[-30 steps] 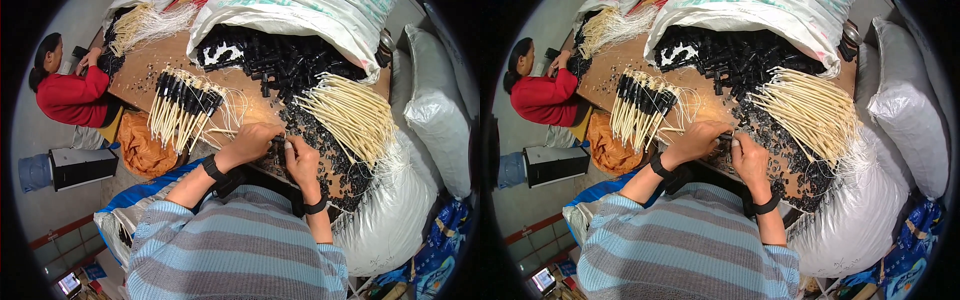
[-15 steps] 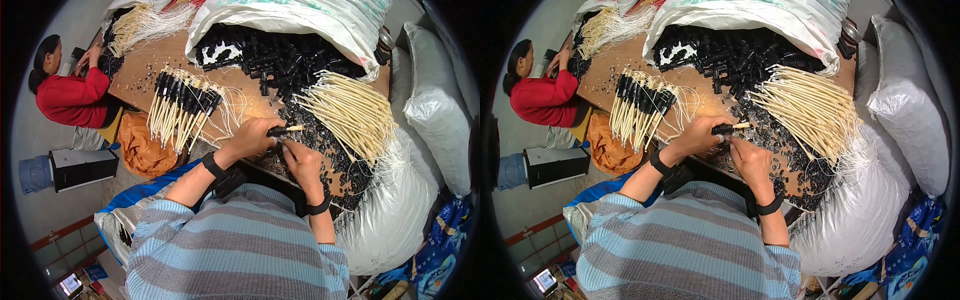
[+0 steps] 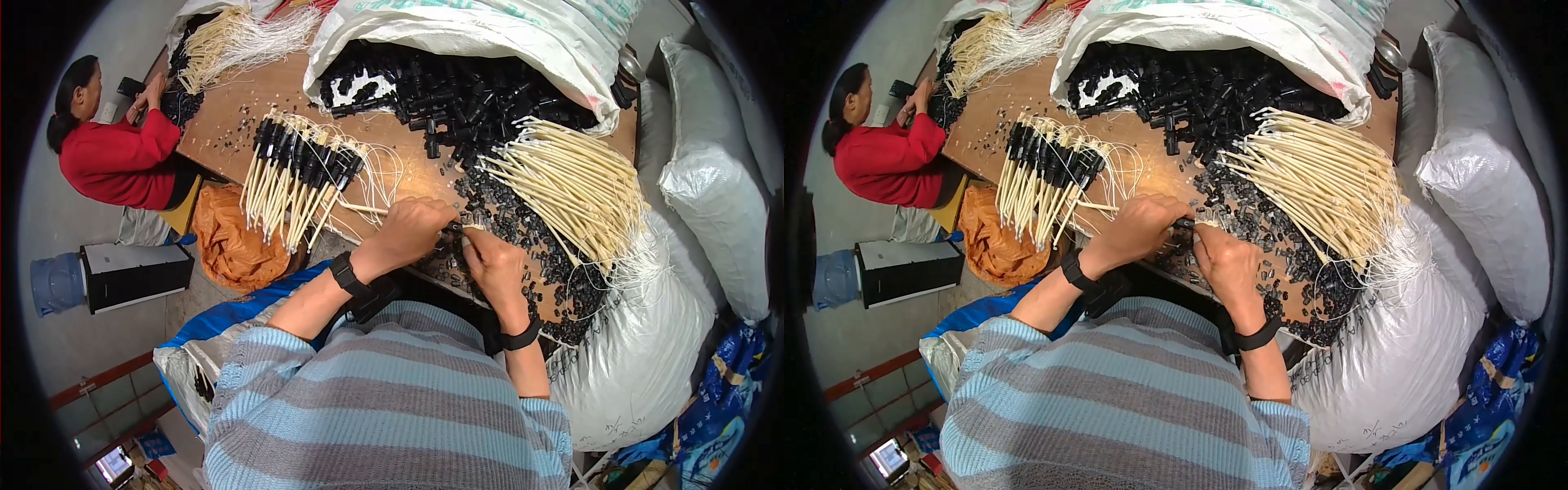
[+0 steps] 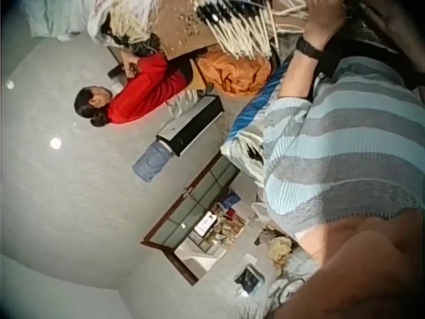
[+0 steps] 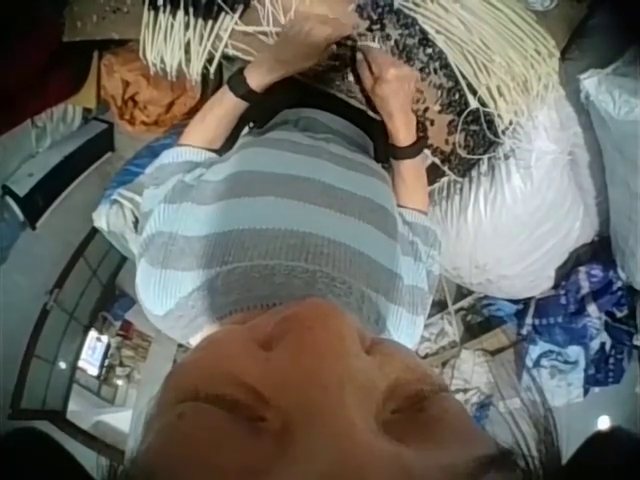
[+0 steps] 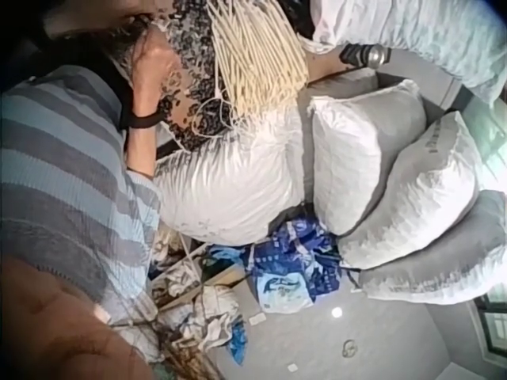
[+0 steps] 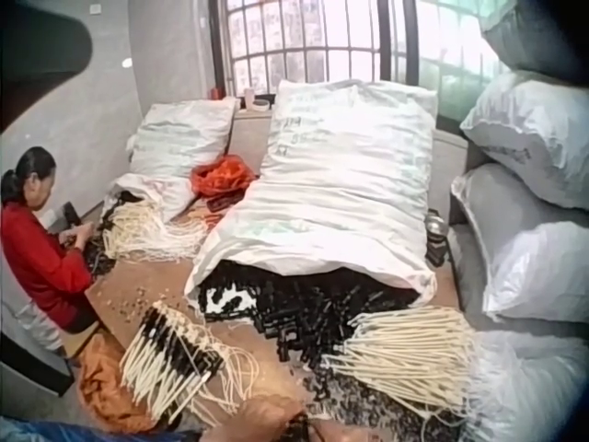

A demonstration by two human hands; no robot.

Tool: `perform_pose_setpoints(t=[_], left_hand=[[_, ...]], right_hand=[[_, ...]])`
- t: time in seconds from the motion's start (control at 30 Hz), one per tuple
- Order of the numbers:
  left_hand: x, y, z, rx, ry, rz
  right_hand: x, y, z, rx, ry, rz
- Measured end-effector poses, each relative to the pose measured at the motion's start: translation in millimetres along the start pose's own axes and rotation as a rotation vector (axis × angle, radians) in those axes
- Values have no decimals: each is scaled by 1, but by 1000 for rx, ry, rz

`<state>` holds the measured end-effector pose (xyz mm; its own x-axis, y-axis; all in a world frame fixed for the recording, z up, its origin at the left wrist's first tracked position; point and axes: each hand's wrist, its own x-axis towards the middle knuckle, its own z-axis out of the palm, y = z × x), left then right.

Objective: Assembling components by attaching white plastic tips to black wire bundles.

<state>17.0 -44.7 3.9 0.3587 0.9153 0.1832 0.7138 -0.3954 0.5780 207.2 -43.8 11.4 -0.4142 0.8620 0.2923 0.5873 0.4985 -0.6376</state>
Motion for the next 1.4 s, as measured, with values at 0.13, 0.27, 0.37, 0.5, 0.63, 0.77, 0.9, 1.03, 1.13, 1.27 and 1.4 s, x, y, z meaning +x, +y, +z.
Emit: perform_pose_setpoints(t=[0.13,0.27,0.37,0.5,0.63,0.77,0.9,1.03,1.13,1.27,1.4], left_hand=[[2,7,-2,-52,18,-4],[-1,6,-5,-338,-129,-111],[3,1,-11,-349,6,3],[4,1,-10,-384,194,147],[-5,2,-10,-441,205,203],[8,-3,15,-460,131,-256],[30,-30,42,-97,282,-29],[31,-18,33,-315,153,-201],[29,18,25,-481,189,93],[26,35,30,-186,187,250],[18,24,25,-248,228,169]], right_hand=[[-2,-1,8,142,48,33],[-1,-6,2,192,-131,34],[-3,3,5,58,-111,43],[1,-4,4,131,-38,22],[-7,-1,5,366,-76,105],[-15,3,4,317,-76,438],[-25,17,6,398,6,497],[-23,25,-1,357,20,598],[-18,34,8,425,-81,739],[-19,39,31,538,110,462],[-13,18,13,327,95,483]])
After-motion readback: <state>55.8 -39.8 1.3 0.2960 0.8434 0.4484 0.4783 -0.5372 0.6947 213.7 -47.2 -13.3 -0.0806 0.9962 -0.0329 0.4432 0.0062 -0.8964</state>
